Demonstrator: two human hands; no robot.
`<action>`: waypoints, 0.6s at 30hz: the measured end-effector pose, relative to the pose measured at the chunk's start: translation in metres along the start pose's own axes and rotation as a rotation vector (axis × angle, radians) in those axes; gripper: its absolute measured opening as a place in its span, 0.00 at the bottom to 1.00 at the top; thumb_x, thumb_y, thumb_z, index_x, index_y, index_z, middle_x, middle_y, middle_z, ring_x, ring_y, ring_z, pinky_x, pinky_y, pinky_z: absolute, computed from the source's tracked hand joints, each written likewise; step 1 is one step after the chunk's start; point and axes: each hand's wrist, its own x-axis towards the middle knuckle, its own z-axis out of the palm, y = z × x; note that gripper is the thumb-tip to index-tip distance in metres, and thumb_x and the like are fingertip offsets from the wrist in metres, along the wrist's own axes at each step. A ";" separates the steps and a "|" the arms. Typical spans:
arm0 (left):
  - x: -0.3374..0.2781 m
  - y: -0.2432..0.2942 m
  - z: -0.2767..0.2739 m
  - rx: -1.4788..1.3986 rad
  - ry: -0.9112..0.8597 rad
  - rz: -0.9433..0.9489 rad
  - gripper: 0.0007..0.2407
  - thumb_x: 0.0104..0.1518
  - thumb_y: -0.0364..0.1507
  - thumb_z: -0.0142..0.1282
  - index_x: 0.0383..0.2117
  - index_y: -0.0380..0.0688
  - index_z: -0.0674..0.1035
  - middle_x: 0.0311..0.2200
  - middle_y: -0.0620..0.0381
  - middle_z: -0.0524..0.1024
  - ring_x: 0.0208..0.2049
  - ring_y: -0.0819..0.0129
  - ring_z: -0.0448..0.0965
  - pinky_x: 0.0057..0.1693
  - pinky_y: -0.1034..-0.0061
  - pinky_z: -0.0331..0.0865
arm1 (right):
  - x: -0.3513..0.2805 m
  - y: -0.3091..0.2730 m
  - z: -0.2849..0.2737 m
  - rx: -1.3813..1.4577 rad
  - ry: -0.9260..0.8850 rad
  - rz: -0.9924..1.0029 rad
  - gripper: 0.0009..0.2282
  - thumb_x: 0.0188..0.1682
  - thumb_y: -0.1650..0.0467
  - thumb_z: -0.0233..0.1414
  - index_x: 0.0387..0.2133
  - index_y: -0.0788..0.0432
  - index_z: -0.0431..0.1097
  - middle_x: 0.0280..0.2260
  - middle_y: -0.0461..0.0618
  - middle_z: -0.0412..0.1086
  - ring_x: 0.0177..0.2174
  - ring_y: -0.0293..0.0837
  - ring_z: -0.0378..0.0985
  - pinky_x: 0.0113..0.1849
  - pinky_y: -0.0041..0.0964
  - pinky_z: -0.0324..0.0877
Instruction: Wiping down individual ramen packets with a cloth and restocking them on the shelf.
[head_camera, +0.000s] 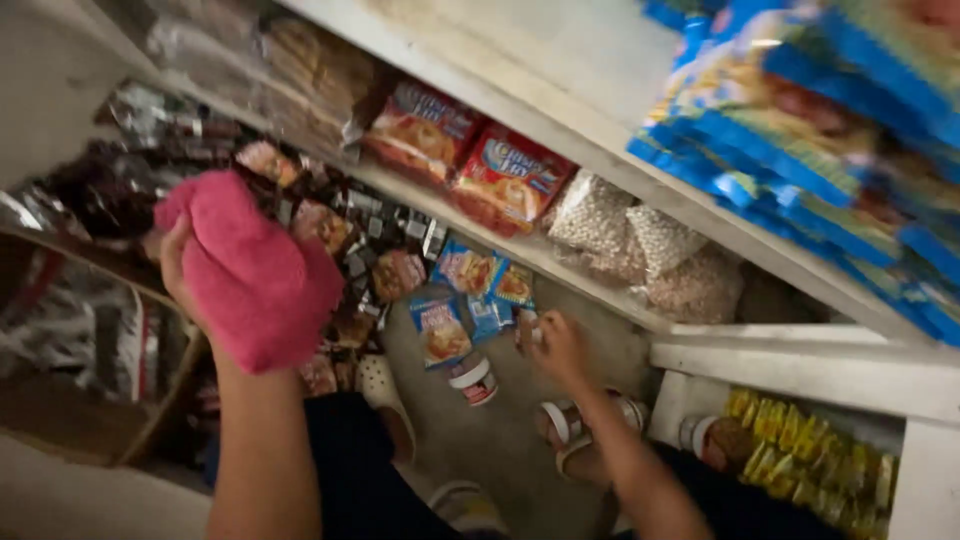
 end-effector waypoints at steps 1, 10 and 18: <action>0.008 0.006 -0.009 0.030 0.021 0.068 0.11 0.67 0.33 0.53 0.49 0.40 0.78 0.45 0.52 0.79 0.47 0.60 0.79 0.57 0.66 0.71 | -0.008 0.020 0.039 0.070 -0.026 0.122 0.11 0.42 0.72 0.61 0.38 0.60 0.73 0.41 0.55 0.71 0.38 0.54 0.75 0.40 0.47 0.71; -0.017 0.012 0.064 -0.041 0.197 -0.128 0.12 0.67 0.35 0.50 0.45 0.39 0.80 0.42 0.52 0.81 0.43 0.59 0.82 0.54 0.68 0.76 | -0.074 0.154 0.343 1.216 -0.103 0.951 0.11 0.52 0.60 0.60 0.37 0.51 0.68 0.25 0.41 0.66 0.26 0.38 0.68 0.27 0.30 0.63; -0.012 0.009 0.073 0.056 0.277 -0.125 0.13 0.66 0.34 0.50 0.48 0.39 0.79 0.43 0.52 0.82 0.45 0.61 0.82 0.56 0.68 0.74 | 0.008 0.114 0.295 1.520 0.133 1.551 0.13 0.39 0.65 0.62 0.38 0.41 0.72 0.32 0.39 0.76 0.33 0.41 0.79 0.35 0.39 0.77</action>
